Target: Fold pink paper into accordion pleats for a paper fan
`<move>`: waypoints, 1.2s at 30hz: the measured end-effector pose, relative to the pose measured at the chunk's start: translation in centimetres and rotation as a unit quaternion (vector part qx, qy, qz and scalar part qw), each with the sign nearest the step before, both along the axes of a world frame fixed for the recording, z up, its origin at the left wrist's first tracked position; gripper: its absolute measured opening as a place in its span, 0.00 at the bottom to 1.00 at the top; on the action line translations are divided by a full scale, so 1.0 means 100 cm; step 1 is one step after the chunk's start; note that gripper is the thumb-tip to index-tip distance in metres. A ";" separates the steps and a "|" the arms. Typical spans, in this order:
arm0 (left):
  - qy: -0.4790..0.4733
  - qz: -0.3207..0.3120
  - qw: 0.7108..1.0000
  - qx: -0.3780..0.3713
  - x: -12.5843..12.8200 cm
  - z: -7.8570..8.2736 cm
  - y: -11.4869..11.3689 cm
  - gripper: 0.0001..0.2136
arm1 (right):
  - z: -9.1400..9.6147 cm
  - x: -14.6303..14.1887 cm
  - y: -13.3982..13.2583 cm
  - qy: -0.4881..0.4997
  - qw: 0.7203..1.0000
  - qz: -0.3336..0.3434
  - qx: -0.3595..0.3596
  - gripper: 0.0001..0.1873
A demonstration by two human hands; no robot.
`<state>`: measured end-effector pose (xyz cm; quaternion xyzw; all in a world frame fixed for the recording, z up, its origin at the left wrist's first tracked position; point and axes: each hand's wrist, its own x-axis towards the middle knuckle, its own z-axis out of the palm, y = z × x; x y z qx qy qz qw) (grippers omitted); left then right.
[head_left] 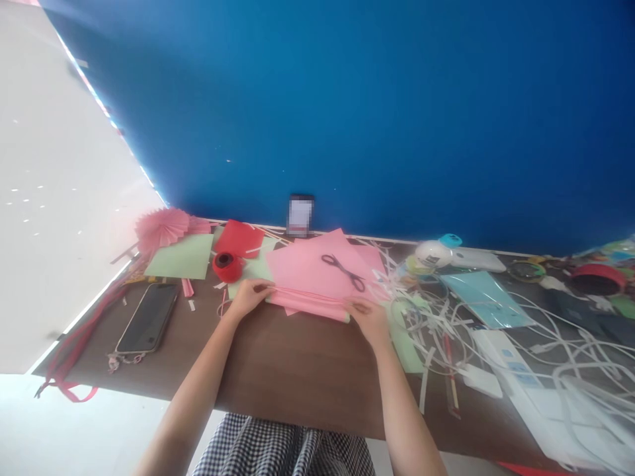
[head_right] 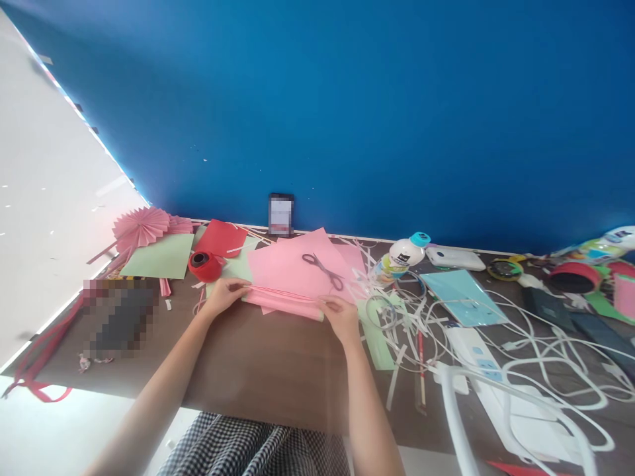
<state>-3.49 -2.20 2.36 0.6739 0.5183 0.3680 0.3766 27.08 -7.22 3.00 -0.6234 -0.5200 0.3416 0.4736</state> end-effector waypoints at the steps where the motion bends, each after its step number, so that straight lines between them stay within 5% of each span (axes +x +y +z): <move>1: -0.002 -0.009 1.000 0.008 0.000 0.002 0.000 0.13 | 0.001 0.000 0.000 0.001 1.000 -0.003 -0.003 0.14; 26: -0.154 -0.069 0.985 -0.041 0.007 0.001 -0.002 0.18 | -0.006 -0.001 0.003 0.054 0.998 -0.017 -0.011 0.15; 36: -0.140 -0.005 0.988 -0.063 0.007 0.002 -0.003 0.15 | -0.003 -0.002 0.003 0.050 0.999 -0.007 -0.010 0.15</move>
